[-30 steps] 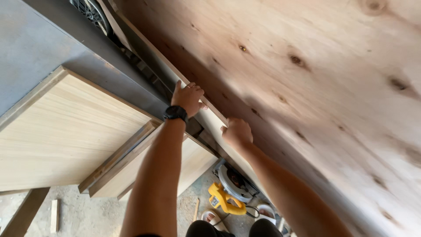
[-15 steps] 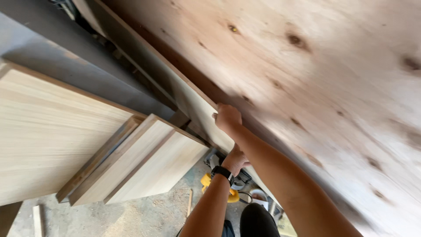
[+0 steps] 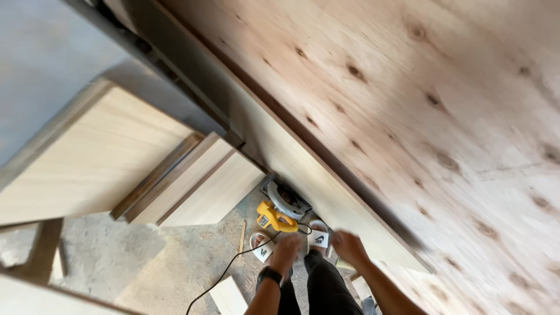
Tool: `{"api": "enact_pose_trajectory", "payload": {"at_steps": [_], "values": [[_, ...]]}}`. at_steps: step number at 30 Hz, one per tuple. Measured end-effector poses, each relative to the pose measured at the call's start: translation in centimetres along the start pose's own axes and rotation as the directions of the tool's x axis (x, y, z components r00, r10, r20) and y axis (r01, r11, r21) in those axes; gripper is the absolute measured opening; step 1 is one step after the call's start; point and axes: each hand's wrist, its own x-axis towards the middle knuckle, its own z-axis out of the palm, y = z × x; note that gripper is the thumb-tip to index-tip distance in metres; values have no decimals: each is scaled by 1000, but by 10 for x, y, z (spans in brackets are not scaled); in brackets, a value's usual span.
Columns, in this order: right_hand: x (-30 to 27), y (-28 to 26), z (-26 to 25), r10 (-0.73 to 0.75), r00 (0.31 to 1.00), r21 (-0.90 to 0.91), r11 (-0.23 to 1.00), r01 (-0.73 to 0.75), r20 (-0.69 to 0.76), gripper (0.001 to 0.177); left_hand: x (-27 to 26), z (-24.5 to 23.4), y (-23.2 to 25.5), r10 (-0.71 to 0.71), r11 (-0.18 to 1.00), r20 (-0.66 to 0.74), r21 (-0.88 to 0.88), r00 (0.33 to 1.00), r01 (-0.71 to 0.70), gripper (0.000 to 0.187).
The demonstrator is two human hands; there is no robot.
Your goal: The person uses a circular saw to cut a piece of wood on a workbench. After cutting, they move the cut pieces and other wood planks around the workshop, stacking them against a wall and on the floor.
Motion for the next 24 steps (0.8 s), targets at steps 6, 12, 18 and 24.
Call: {"api": "enact_pose_trajectory", "payload": {"at_steps": [6,12,18,24], "values": [[-90,-2,37,18,996,155,987,-32,86,37,-110,-19,-41,-45,993,-31,-108,998,42,55],[-115,-75,55,-166,952,353,933,68,257,48,-140,-3,-96,305,902,-574,-81,760,-423,47],[-235,-143,64,-216,750,702,576,-419,625,99,-228,59,-128,381,687,-779,-121,498,-716,63],[-381,-163,54,-299,578,581,711,-396,760,100,-314,66,-164,382,818,-870,162,311,-551,82]]}}
